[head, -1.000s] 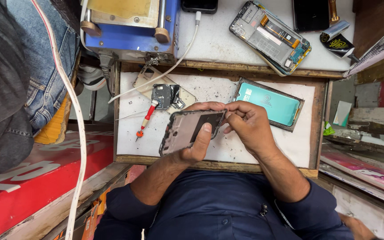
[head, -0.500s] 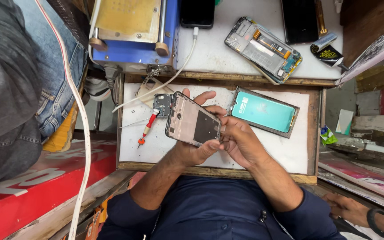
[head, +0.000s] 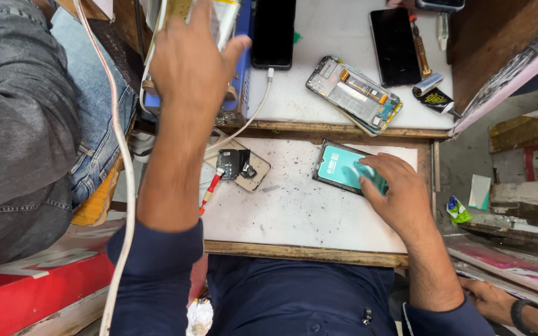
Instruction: The person removes adhesive residue from the back of a smartphone chassis using fingers and a small tool. They then handle two phone screen assemblies, comparing them and wiping one with a tool. The person continues to clean the chassis and handle the screen parts.
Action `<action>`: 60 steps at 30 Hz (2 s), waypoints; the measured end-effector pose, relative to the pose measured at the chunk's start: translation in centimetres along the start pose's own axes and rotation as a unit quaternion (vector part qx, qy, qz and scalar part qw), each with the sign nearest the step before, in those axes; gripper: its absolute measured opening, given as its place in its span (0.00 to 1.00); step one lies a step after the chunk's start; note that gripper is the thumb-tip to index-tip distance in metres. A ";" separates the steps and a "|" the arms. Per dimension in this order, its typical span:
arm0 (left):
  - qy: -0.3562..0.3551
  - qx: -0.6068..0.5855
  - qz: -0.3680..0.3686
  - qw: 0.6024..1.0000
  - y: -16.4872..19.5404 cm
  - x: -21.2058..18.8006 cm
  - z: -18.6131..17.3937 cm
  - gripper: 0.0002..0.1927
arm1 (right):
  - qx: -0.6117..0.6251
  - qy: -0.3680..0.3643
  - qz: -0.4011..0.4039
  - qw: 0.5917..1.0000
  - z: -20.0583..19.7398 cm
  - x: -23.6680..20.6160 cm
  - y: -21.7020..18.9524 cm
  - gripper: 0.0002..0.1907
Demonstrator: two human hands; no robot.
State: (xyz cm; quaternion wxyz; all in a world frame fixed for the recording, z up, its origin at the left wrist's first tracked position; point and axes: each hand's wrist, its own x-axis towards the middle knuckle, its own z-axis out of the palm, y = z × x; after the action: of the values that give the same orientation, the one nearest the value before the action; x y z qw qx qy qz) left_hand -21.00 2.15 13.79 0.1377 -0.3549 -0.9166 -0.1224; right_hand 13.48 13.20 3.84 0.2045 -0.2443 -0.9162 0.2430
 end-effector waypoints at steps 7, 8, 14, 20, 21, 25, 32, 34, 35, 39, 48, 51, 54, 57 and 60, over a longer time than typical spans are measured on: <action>-0.045 0.068 -0.061 0.995 -0.9 3.8 3.4 0.31 | -0.093 -0.115 0.018 0.989 0.3 -0.7 2.0 0.33; -0.031 0.063 -0.056 0.996 -1.0 3.7 3.5 0.30 | -0.100 -0.122 0.019 0.987 0.5 -0.7 2.1 0.34; 0.131 -0.053 0.097 0.985 -0.8 -3.8 3.2 0.23 | -0.136 -0.162 0.025 0.977 0.9 0.4 1.8 0.39; -0.001 -0.301 0.114 0.947 1.5 -16.7 5.0 0.11 | -0.163 -0.203 0.005 0.965 0.1 1.7 1.2 0.42; -0.037 -0.333 0.084 0.938 1.7 -18.5 5.4 0.09 | -0.171 -0.212 0.001 0.962 0.0 1.8 1.1 0.42; -0.072 -0.398 0.072 0.912 1.7 -23.5 6.9 0.07 | -0.190 -0.205 -0.052 0.959 -0.2 2.2 0.8 0.41; -0.013 -0.427 0.081 0.900 0.9 -25.9 7.8 0.06 | -0.136 -0.193 -0.048 0.971 -1.4 2.5 -0.8 0.39; -0.008 -0.433 0.090 0.897 1.0 -25.9 7.8 0.05 | -0.116 -0.180 -0.052 0.975 -2.5 2.9 -1.6 0.39; -0.015 -0.437 0.084 0.896 1.0 -25.8 7.8 0.05 | -0.105 -0.164 -0.061 0.979 -3.1 3.4 -1.9 0.39; -0.024 -0.442 0.080 0.893 1.1 -25.7 7.9 0.05 | -0.121 -0.130 -0.073 0.981 -4.6 7.1 -2.2 0.41; -0.023 -0.450 0.057 0.891 1.2 -25.7 8.3 0.06 | -0.236 -0.068 -0.093 0.965 -3.0 18.8 -0.5 0.42; -0.021 -0.452 0.054 0.890 1.1 -25.6 8.5 0.06 | -0.256 -0.120 -0.018 0.959 -2.6 22.0 0.0 0.45; -0.023 -0.448 0.057 0.892 1.1 -25.6 8.6 0.06 | -0.237 -0.150 0.034 0.959 -1.7 23.8 0.4 0.46; -0.019 -0.444 0.060 0.894 1.1 -25.5 8.6 0.06 | -0.231 -0.169 0.040 0.957 -0.5 24.1 0.5 0.47; -0.013 -0.443 0.063 0.894 1.1 -25.5 8.4 0.06 | -0.217 -0.064 -0.047 0.973 0.1 22.6 1.1 0.40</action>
State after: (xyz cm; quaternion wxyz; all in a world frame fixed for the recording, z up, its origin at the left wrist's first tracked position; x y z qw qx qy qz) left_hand -3.52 -10.09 -2.60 -0.0388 -0.4373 -0.7450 -0.5022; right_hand -4.24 26.36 8.94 0.0984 -0.2232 -0.9688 0.0437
